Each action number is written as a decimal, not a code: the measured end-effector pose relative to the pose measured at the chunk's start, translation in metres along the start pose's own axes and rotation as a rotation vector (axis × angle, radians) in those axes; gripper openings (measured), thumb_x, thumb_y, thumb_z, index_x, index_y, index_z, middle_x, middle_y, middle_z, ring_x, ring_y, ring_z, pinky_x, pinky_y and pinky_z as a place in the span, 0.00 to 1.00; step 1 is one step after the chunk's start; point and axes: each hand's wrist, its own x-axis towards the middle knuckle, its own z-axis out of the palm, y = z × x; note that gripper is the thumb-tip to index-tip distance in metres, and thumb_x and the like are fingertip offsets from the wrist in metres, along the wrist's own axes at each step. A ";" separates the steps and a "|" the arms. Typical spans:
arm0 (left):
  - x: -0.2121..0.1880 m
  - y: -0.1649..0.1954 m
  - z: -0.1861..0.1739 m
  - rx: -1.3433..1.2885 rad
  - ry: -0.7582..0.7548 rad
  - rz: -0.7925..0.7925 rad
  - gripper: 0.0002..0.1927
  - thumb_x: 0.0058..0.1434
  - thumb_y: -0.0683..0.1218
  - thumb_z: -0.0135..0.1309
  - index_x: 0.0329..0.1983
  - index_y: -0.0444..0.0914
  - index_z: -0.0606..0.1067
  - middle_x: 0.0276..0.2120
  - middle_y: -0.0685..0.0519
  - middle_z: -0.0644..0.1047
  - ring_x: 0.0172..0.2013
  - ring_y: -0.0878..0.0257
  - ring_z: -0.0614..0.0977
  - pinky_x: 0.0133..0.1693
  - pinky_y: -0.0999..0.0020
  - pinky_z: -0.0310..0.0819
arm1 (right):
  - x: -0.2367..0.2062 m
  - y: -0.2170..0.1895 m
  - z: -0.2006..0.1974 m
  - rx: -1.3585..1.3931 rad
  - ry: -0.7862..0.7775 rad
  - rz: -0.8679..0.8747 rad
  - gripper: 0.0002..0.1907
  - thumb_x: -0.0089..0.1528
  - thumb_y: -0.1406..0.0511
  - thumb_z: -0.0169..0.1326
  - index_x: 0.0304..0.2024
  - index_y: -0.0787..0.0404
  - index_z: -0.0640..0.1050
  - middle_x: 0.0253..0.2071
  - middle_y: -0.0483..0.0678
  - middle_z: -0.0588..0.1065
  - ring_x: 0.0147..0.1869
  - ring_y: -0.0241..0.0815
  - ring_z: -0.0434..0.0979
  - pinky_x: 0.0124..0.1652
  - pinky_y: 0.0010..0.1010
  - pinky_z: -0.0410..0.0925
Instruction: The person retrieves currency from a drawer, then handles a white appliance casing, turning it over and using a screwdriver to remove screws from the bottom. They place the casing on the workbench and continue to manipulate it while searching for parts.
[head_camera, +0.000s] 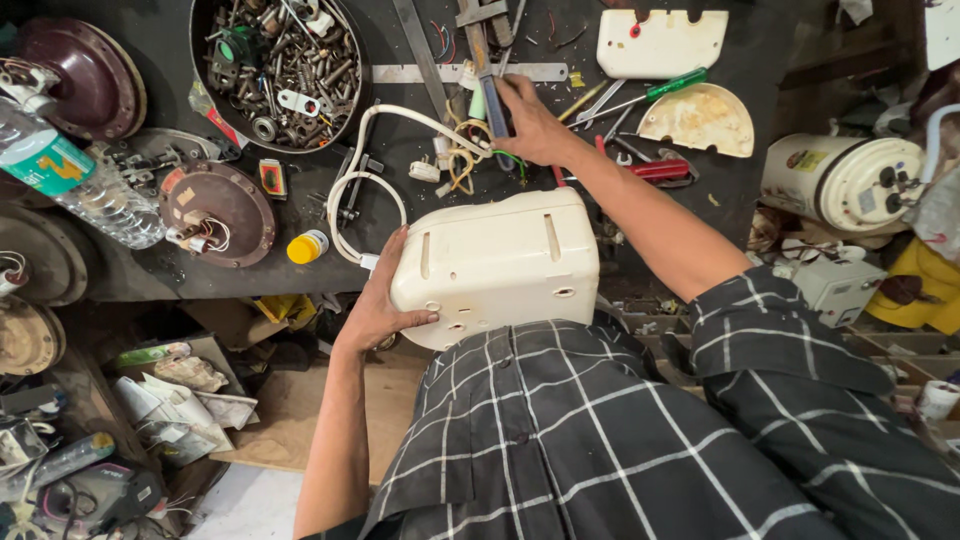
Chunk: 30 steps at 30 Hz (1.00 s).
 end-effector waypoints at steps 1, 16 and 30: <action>0.000 0.001 0.000 0.002 -0.002 -0.002 0.69 0.36 0.53 0.75 0.79 0.35 0.50 0.79 0.43 0.51 0.78 0.51 0.50 0.74 0.59 0.43 | 0.000 -0.001 0.002 0.067 -0.039 0.060 0.53 0.58 0.65 0.68 0.76 0.67 0.50 0.71 0.65 0.51 0.64 0.63 0.71 0.66 0.43 0.64; 0.003 0.006 -0.001 -0.023 0.004 -0.033 0.70 0.35 0.54 0.75 0.79 0.36 0.51 0.79 0.43 0.51 0.78 0.50 0.51 0.74 0.58 0.44 | -0.019 0.000 -0.006 0.093 -0.123 0.125 0.33 0.68 0.64 0.55 0.73 0.63 0.61 0.71 0.61 0.65 0.53 0.49 0.82 0.56 0.40 0.72; 0.002 0.000 0.000 -0.054 0.000 -0.021 0.68 0.35 0.52 0.76 0.79 0.36 0.51 0.79 0.43 0.51 0.78 0.50 0.52 0.73 0.58 0.45 | -0.200 0.071 -0.089 -0.377 0.515 0.439 0.13 0.63 0.71 0.60 0.50 0.60 0.82 0.48 0.54 0.78 0.53 0.58 0.78 0.53 0.46 0.69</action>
